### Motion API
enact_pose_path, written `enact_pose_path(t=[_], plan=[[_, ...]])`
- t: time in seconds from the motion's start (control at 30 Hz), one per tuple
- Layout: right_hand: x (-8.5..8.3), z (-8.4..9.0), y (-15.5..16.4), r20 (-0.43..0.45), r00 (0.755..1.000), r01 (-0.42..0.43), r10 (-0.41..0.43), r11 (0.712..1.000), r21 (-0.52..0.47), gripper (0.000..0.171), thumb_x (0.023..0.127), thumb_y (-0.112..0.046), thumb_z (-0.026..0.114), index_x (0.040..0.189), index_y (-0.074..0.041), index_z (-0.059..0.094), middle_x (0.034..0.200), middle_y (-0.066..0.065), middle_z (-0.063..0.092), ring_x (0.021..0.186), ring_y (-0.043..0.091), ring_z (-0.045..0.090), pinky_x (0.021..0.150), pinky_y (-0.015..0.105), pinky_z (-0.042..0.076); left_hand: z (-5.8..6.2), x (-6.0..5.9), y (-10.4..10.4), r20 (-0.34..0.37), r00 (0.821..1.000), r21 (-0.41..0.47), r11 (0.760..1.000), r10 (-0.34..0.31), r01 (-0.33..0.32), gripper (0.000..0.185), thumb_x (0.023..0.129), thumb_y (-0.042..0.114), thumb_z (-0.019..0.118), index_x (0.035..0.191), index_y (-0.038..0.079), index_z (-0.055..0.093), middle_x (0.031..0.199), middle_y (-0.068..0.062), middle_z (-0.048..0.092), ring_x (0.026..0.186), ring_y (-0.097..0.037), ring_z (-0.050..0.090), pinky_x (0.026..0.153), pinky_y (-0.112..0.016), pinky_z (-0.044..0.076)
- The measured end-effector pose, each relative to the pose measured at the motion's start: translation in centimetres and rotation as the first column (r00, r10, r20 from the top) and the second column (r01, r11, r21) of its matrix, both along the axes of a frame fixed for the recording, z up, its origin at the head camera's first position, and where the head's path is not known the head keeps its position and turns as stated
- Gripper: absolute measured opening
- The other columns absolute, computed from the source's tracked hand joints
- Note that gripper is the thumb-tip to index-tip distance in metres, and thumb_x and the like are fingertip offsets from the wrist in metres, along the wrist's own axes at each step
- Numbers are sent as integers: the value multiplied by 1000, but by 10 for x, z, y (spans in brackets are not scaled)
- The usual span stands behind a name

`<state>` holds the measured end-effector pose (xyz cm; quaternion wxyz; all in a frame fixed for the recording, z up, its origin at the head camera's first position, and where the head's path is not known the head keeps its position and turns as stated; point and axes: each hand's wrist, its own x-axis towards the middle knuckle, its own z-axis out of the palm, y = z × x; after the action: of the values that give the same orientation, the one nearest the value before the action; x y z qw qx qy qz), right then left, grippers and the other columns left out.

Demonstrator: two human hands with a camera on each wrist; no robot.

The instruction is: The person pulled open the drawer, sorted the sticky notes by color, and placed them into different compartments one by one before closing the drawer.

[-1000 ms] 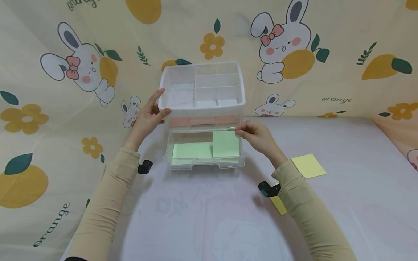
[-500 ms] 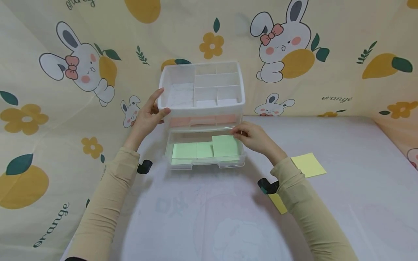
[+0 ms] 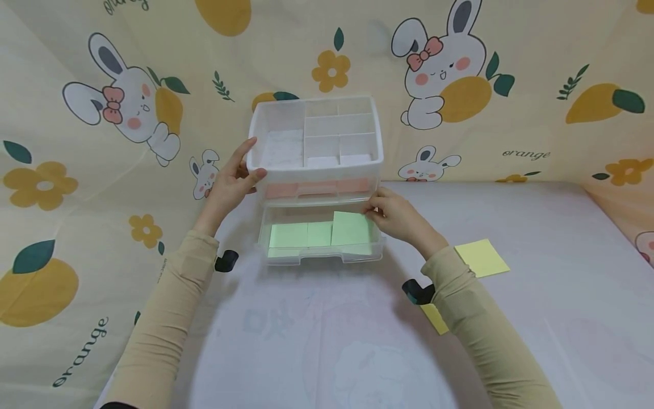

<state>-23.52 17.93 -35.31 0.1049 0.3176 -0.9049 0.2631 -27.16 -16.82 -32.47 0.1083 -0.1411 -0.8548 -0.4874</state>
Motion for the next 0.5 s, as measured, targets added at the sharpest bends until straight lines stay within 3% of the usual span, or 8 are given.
enact_pose_path(t=[0.23,0.5], plan=[[2,1,0,-11,1000,9,-9,1000,0,11,84,0,64,91,-2,72,90,10,63,74,17,55,61,27,45,0,0,0,-2,1000,2,1000,-3,3,64,83,48,63,138,53,30,92,-8,53,79,-20,55,68,-26,52],[17,4,1,-8,1000,3,-4,999,-48,16,86,0,61,98,-6,70,88,6,63,73,13,53,61,23,45,0,0,1,5,1000,-3,1000,-4,4,64,84,47,62,139,52,29,94,-10,53,80,-20,55,68,-25,52]])
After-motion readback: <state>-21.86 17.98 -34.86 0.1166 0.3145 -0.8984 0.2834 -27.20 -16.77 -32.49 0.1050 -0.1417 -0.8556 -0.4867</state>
